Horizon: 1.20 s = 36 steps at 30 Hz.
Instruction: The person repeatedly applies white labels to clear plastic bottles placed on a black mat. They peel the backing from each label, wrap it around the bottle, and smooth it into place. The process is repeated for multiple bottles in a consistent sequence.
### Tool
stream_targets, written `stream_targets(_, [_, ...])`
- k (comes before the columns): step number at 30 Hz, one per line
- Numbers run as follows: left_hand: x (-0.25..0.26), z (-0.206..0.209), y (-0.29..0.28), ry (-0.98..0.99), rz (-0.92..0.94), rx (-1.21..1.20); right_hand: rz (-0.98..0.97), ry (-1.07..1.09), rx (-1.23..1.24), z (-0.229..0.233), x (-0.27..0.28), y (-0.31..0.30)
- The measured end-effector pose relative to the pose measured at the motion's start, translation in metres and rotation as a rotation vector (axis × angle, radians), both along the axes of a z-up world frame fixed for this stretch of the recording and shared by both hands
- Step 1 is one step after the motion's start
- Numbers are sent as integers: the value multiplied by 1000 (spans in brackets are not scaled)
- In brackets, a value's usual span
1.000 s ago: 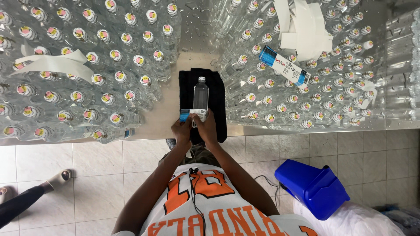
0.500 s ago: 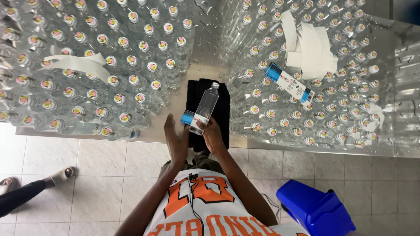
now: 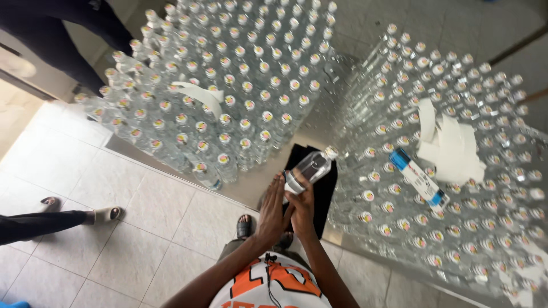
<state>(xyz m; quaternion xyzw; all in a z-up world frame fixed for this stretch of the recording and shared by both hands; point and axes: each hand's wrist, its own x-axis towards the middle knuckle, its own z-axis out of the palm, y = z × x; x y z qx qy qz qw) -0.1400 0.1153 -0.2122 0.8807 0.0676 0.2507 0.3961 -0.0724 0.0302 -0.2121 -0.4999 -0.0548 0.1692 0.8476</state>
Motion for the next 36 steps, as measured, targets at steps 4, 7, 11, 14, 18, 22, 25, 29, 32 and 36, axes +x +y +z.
stream_targets(4, [1,9,5,86,-12,-145,36,128,55,27,-3,4])
stream_targets(7, [3,21,11,9,-34,-225,82,59,0,43,-3,4])
stream_targets(11, [1,33,21,283,19,-493,151,90,-44,38,-4,-4])
stream_targets(14, [-5,15,22,239,39,-520,184,115,-76,29,-6,-8])
stream_targets(18, [-12,12,31,93,-19,-454,141,116,-83,26,-17,-7])
stream_targets(22, [-17,-14,36,169,-51,-345,139,134,-175,26,-16,-11])
stream_targets(25, [-18,-32,36,275,-78,-317,187,134,-221,16,-18,-13])
stream_targets(29, [-25,-46,37,317,-70,-289,85,93,-215,-10,-30,-18])
stream_targets(32, [-31,-47,40,323,-79,-259,36,130,-235,-21,-36,-20])
stream_targets(36, [-34,-59,46,299,-56,-214,18,151,-243,-52,-37,-25])
